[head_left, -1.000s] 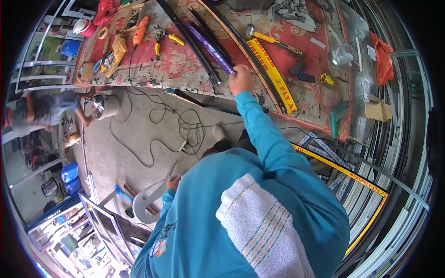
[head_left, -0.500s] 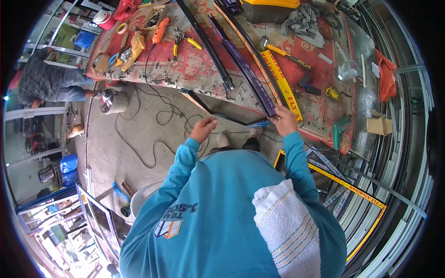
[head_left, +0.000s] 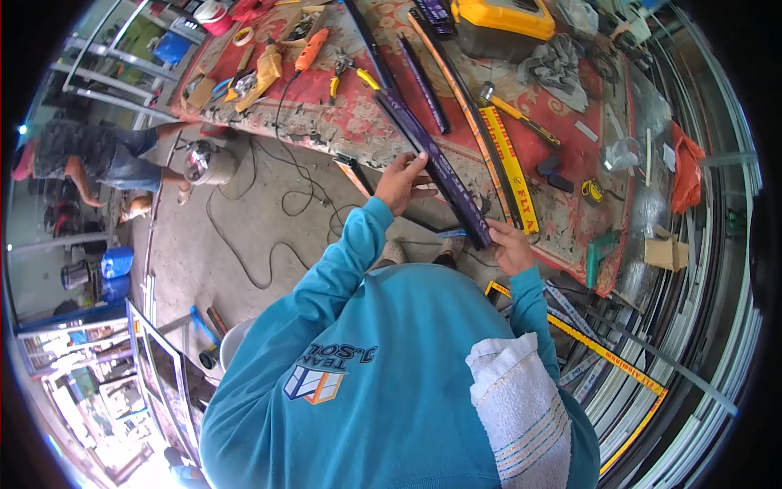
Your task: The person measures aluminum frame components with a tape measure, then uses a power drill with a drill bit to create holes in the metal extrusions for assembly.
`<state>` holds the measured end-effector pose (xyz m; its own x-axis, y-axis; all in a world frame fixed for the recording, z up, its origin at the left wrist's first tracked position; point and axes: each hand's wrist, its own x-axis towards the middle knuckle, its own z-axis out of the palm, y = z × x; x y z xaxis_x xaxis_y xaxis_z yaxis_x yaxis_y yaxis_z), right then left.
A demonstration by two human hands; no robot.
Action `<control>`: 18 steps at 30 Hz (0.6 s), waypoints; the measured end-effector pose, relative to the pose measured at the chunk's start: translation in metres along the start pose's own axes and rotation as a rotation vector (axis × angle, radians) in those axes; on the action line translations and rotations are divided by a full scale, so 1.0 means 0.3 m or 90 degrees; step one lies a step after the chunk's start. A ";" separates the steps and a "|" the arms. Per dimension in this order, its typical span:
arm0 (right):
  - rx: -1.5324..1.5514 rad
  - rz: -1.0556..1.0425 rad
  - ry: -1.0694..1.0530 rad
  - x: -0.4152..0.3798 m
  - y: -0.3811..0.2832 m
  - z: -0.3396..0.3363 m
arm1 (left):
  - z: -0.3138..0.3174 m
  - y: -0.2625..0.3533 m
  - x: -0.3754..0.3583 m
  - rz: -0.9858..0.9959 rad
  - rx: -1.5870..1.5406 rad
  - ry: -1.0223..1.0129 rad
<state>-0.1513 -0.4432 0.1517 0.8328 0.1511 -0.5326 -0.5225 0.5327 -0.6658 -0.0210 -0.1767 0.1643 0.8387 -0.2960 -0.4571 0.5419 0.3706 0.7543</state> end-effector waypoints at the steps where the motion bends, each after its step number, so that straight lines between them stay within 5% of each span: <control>1: -0.008 0.010 -0.010 0.001 0.005 -0.002 | -0.002 0.008 -0.004 -0.025 0.004 0.003; 5: -0.375 -0.067 -0.057 0.034 0.003 -0.023 | -0.044 -0.066 -0.013 0.001 -0.045 0.014; 8: -0.639 -0.265 -0.113 0.027 -0.038 0.093 | -0.048 -0.088 -0.049 -0.026 -0.150 -0.011; 9: -0.643 -0.258 -0.117 0.037 -0.056 0.111 | -0.058 -0.110 -0.049 -0.034 -0.187 -0.062; 11: -0.703 -0.041 -0.193 0.044 -0.087 0.147 | -0.089 -0.139 -0.040 -0.017 -0.188 -0.073; 18: -0.907 -0.185 -0.059 0.099 -0.021 0.082 | -0.276 -0.132 0.013 -0.005 -0.135 0.101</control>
<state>-0.1189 -0.4218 0.1530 0.9182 0.2659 -0.2935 -0.0261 -0.6988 -0.7148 -0.0348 -0.1195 0.0936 0.8235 -0.1642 -0.5431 0.5334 0.5505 0.6423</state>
